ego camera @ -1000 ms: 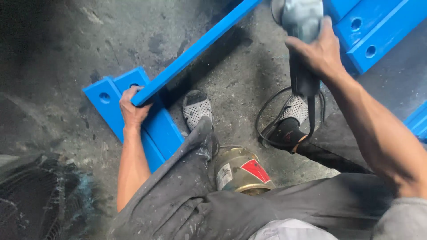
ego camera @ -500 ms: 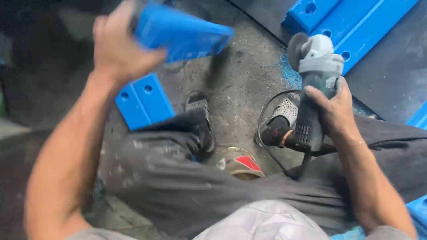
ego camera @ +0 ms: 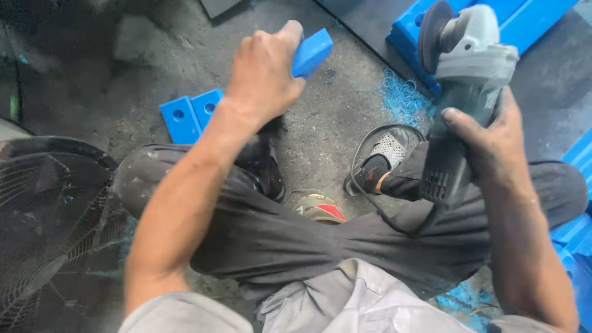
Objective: Grinding and smoothing the edges of blue plastic components using an angle grinder.
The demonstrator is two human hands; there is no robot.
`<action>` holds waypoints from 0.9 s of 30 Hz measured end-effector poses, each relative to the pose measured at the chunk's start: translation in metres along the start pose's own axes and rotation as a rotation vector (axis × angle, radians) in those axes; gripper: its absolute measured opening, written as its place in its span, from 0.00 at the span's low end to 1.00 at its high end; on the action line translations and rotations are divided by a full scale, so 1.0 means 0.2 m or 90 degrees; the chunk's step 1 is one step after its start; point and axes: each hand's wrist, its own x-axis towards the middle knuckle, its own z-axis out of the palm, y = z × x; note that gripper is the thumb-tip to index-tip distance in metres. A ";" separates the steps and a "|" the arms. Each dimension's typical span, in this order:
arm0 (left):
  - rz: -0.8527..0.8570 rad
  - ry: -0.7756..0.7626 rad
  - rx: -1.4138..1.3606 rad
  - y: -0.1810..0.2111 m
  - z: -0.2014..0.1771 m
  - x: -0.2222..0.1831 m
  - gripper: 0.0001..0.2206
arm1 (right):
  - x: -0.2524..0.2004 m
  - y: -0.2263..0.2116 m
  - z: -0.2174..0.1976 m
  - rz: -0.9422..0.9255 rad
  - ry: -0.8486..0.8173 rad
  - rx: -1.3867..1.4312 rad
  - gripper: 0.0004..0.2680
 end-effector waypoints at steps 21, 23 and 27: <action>-0.080 0.322 -0.394 -0.20 0.35 -0.28 0.20 | 0.09 -0.59 0.63 -0.236 -0.313 -0.840 0.30; -0.115 0.318 -0.401 -0.20 0.35 -0.29 0.20 | 0.09 -0.57 0.67 -0.135 -0.285 -0.983 0.32; -0.091 0.293 -0.421 -0.22 0.34 -0.30 0.23 | 0.11 -0.56 0.68 -0.217 -0.324 -0.858 0.33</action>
